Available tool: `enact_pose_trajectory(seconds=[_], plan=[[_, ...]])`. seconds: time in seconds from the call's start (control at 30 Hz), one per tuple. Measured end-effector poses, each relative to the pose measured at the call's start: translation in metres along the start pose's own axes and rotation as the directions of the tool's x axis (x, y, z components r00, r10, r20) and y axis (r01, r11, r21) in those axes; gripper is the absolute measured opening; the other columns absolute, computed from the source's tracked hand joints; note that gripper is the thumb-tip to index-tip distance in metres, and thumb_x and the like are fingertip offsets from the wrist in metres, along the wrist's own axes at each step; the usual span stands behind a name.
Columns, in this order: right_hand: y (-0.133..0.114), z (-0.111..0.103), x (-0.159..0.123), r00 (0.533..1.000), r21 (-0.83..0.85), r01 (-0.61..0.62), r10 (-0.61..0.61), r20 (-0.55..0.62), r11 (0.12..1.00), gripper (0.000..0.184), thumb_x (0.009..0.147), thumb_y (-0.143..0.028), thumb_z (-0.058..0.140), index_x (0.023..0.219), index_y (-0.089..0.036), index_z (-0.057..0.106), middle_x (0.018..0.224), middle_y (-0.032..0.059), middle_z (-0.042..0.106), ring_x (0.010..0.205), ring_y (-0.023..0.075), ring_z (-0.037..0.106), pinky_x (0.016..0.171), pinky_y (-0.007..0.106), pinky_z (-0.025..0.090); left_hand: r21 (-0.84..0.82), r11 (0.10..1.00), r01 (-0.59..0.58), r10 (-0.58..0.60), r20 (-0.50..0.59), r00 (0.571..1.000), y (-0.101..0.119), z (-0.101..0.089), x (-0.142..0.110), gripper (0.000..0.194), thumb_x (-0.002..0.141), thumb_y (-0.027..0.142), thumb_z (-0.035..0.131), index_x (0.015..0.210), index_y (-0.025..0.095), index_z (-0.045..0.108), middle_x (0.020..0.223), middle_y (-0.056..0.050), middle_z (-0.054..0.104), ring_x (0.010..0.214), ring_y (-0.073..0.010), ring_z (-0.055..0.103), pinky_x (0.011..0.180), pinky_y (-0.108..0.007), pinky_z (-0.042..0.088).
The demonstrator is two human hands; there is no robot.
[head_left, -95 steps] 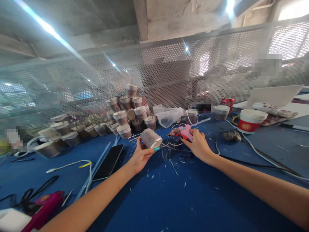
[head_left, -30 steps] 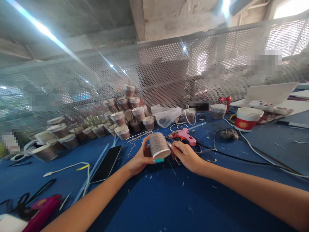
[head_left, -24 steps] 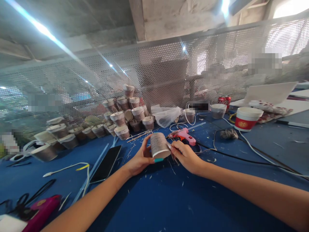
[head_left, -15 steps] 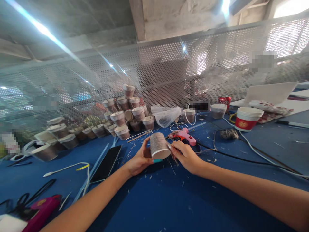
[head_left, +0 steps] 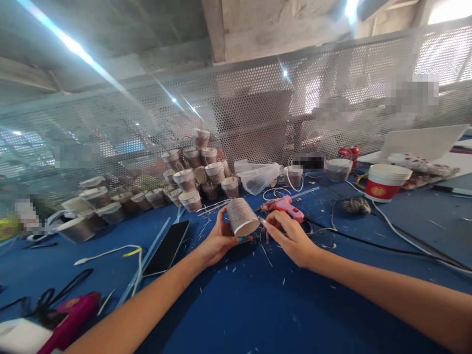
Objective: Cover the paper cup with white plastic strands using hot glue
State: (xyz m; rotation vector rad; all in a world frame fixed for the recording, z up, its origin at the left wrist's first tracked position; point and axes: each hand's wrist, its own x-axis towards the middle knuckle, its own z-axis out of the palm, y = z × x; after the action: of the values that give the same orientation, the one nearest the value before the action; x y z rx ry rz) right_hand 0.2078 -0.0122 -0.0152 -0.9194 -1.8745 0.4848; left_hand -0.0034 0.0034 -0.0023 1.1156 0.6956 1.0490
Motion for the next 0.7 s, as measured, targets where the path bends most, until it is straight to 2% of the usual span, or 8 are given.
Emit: enact_pose_trajectory(seconds=[0.1,0.17,0.23,0.3,0.4,0.5,0.6,0.7], plan=[[0.001,-0.001,0.0,0.981,-0.146,0.06,-0.085,-0.172,0.987,0.014,0.091,-0.033,0.043,0.092,-0.021,0.048,0.096,0.0076,0.058,0.092,0.0215,0.052,0.082,0.04,0.042,0.01,1.0,-0.019,0.02,-0.111,0.994,0.001,-0.002,0.001,0.108,0.049,-0.006,0.076,0.131,0.041,0.023,0.117,-0.004,0.056,0.1,-0.0248,0.061,0.089,-0.045,0.05],[0.004,-0.001,0.002,0.956,-0.265,0.07,-0.141,-0.256,0.962,0.013,0.091,-0.031,0.042,0.097,-0.021,0.046,0.101,0.0087,0.057,0.097,0.0232,0.051,0.087,0.045,0.04,0.005,1.0,-0.008,0.008,-0.133,0.991,0.002,-0.005,0.001,0.109,0.049,-0.007,0.076,0.132,0.042,0.023,0.118,-0.003,0.056,0.101,-0.0247,0.062,0.091,-0.044,0.049],[0.008,-0.001,0.004,0.937,-0.393,0.034,-0.166,-0.306,0.919,0.012,0.089,-0.028,0.042,0.097,-0.021,0.045,0.101,0.0098,0.056,0.099,0.025,0.05,0.088,0.048,0.038,-0.021,1.0,0.007,-0.009,-0.13,0.992,0.002,-0.007,0.0,0.107,0.05,-0.006,0.076,0.132,0.041,0.025,0.119,-0.004,0.056,0.101,-0.0256,0.063,0.093,-0.046,0.049],[0.013,-0.002,0.007,0.924,-0.531,-0.062,-0.152,-0.35,0.845,0.016,0.083,-0.027,0.046,0.097,-0.02,0.045,0.105,0.0133,0.055,0.101,0.0284,0.048,0.087,0.05,0.039,-0.065,0.998,0.001,-0.01,-0.138,0.99,0.004,-0.007,0.0,0.102,0.052,-0.003,0.076,0.131,0.039,0.027,0.12,-0.006,0.055,0.102,-0.0267,0.062,0.094,-0.048,0.048],[0.019,-0.008,0.013,0.93,-0.682,-0.24,-0.036,-0.365,0.691,0.025,0.077,-0.03,0.052,0.097,-0.016,0.047,0.102,0.0174,0.054,0.099,0.0327,0.048,0.079,0.048,0.042,-0.117,0.993,-0.028,0.007,-0.172,0.985,0.006,-0.004,-0.002,0.096,0.051,0.0,0.077,0.128,0.036,0.033,0.121,-0.005,0.055,0.102,-0.0266,0.062,0.094,-0.051,0.047],[0.023,-0.018,0.019,0.936,-0.749,-0.349,0.168,-0.309,0.563,0.038,0.078,-0.042,0.054,0.098,-0.011,0.05,0.098,0.0192,0.055,0.097,0.0347,0.052,0.076,0.045,0.044,-0.105,0.994,-0.003,-0.019,-0.209,0.978,0.008,-0.001,-0.004,0.092,0.047,-0.002,0.078,0.121,0.033,0.038,0.117,-0.004,0.057,0.099,-0.0248,0.062,0.092,-0.047,0.048],[0.026,-0.025,0.023,0.906,-0.753,-0.396,0.355,-0.229,0.526,0.051,0.079,-0.053,0.052,0.101,-0.007,0.052,0.102,0.0215,0.055,0.094,0.0344,0.057,0.07,0.04,0.046,-0.094,0.995,0.022,-0.043,-0.232,0.972,0.01,0.0,-0.005,0.086,0.044,-0.001,0.079,0.115,0.029,0.041,0.114,-0.004,0.058,0.099,-0.0234,0.061,0.089,-0.039,0.048],[0.028,-0.025,0.025,0.894,-0.747,-0.389,0.416,-0.166,0.539,0.045,0.084,-0.048,0.048,0.103,-0.007,0.053,0.102,0.0203,0.058,0.096,0.0324,0.059,0.069,0.036,0.045,-0.087,0.996,0.014,-0.034,-0.23,0.973,0.011,0.0,-0.006,0.084,0.045,0.0,0.079,0.115,0.029,0.042,0.114,-0.005,0.058,0.102,-0.0241,0.059,0.088,-0.036,0.048]])
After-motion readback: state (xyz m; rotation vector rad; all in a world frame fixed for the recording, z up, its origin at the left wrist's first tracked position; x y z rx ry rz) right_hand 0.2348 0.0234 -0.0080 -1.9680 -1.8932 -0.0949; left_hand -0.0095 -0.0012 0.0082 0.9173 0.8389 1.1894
